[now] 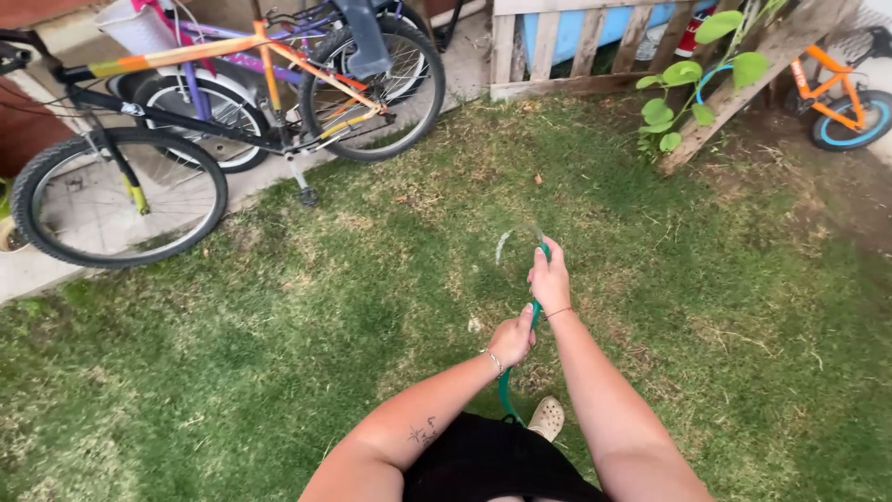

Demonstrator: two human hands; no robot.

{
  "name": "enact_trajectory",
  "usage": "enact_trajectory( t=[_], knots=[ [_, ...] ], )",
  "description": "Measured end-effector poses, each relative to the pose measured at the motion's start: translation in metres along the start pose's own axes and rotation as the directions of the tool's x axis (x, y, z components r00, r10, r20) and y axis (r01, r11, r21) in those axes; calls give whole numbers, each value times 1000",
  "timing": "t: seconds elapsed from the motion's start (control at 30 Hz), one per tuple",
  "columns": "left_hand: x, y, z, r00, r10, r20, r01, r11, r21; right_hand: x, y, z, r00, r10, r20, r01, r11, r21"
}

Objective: The person waters several potted plants and small trees in a backyard using a green garden hose. They move from a patio area to a grassy section, directing water onto the soil and leaves of each plant.

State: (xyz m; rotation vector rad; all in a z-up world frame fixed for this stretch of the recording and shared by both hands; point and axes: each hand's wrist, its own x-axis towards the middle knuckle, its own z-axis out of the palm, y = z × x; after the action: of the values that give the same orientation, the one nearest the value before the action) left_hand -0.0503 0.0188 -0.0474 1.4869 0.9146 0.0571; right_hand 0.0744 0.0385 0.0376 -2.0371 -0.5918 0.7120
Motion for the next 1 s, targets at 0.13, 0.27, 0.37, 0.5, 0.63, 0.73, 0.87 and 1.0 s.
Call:
enact_trajectory(
  t=[0.13,0.27,0.37,0.5,0.63,0.73,0.87,1.0],
  knots=[
    [-32,-7,-27,1000,13,5,-14,1000,25,-23,-12,26,1000,-9,29,9,1000,-3],
    [-63,-9,-32,1000,13,-14,-12,1000,14,-46,-18,34,997,-41,69,42,999,-12],
    [-81,-10,-27,1000,23,-15,-22,1000,13,-57,-11,33,995,-48,82,51,998,-34],
    [-105,-10,-10,999,23,-37,-24,1000,-14,-81,-11,19,995,-51,87,56,997,-52],
    [-124,-23,6,998,-13,-64,9,998,-60,-108,-7,17,993,-52,110,58,997,-50],
    [-130,-37,11,995,12,-95,-20,997,-79,-120,-1,23,987,-77,143,90,992,-88],
    [-157,-40,-10,990,-5,-138,-9,994,-106,-137,-9,46,982,-84,170,104,988,-114],
    [-184,-53,-44,985,-5,-171,-15,993,-114,-153,-17,85,975,-115,192,140,982,-124]
  ],
)
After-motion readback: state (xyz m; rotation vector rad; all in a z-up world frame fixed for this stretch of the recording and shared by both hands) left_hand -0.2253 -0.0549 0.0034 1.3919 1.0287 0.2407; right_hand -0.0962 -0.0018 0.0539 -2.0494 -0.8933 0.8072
